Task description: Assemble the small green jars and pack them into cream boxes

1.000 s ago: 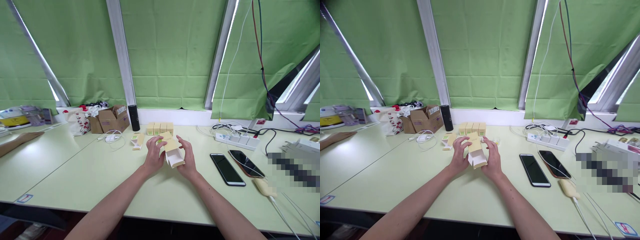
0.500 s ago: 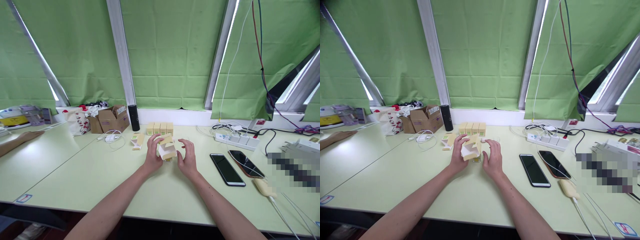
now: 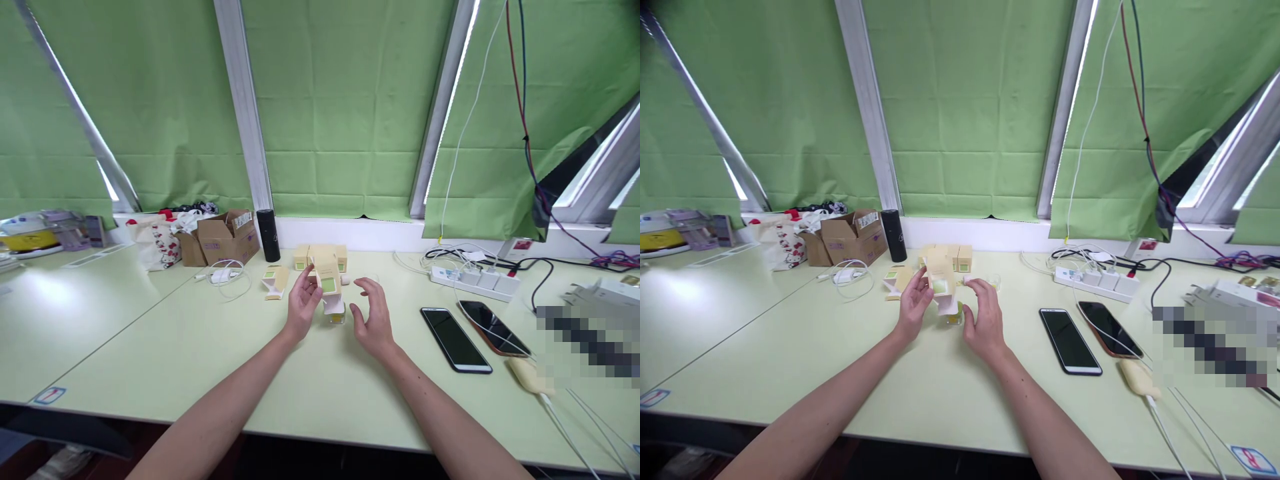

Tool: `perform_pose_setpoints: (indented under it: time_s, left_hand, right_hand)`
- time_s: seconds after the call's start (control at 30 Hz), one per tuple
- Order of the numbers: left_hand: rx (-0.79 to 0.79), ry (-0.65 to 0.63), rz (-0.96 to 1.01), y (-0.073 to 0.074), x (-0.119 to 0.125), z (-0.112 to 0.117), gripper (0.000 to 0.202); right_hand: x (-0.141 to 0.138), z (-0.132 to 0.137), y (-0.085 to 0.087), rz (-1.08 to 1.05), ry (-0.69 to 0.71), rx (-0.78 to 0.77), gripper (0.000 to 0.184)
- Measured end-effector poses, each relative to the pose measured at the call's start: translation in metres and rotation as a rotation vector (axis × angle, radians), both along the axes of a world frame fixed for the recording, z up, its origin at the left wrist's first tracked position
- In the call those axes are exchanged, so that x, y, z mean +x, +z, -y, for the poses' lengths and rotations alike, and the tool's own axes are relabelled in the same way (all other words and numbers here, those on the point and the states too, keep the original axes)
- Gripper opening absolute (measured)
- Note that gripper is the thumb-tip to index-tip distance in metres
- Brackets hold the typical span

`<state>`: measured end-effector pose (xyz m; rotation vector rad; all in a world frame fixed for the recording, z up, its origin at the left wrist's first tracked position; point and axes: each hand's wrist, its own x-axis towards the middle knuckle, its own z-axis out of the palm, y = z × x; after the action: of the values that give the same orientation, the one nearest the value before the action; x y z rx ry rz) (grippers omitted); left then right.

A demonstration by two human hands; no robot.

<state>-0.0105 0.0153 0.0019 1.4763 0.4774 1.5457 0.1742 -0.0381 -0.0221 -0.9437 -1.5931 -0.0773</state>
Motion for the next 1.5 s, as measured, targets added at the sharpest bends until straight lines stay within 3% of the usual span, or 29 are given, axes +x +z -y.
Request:
perform_pose_setpoints:
  time_s: [0.33,0.97,1.1,1.27,1.5]
  left_hand:
    - [-0.089,-0.041,-0.072,0.003,0.001,0.005,0.066]
    - [-0.116,-0.033,-0.132,-0.002,0.004,0.002,0.061]
    - [-0.07,-0.013,-0.164,-0.005,0.004,0.002,0.057]
    - [0.107,0.091,-0.318,-0.005,0.001,0.005,0.05]
    - [0.206,0.03,-0.437,-0.003,-0.003,0.01,0.043]
  right_hand:
    - [-0.007,0.007,0.005,0.026,0.217,-0.106,0.054]
    - [-0.008,0.007,0.007,-0.195,0.344,-0.215,0.032]
    - [-0.006,0.006,0.008,-0.246,0.325,-0.22,0.033]
    - [-0.002,0.003,0.005,-0.326,0.344,-0.243,0.033]
    - [0.0,-0.001,0.002,-0.375,0.332,-0.245,0.029]
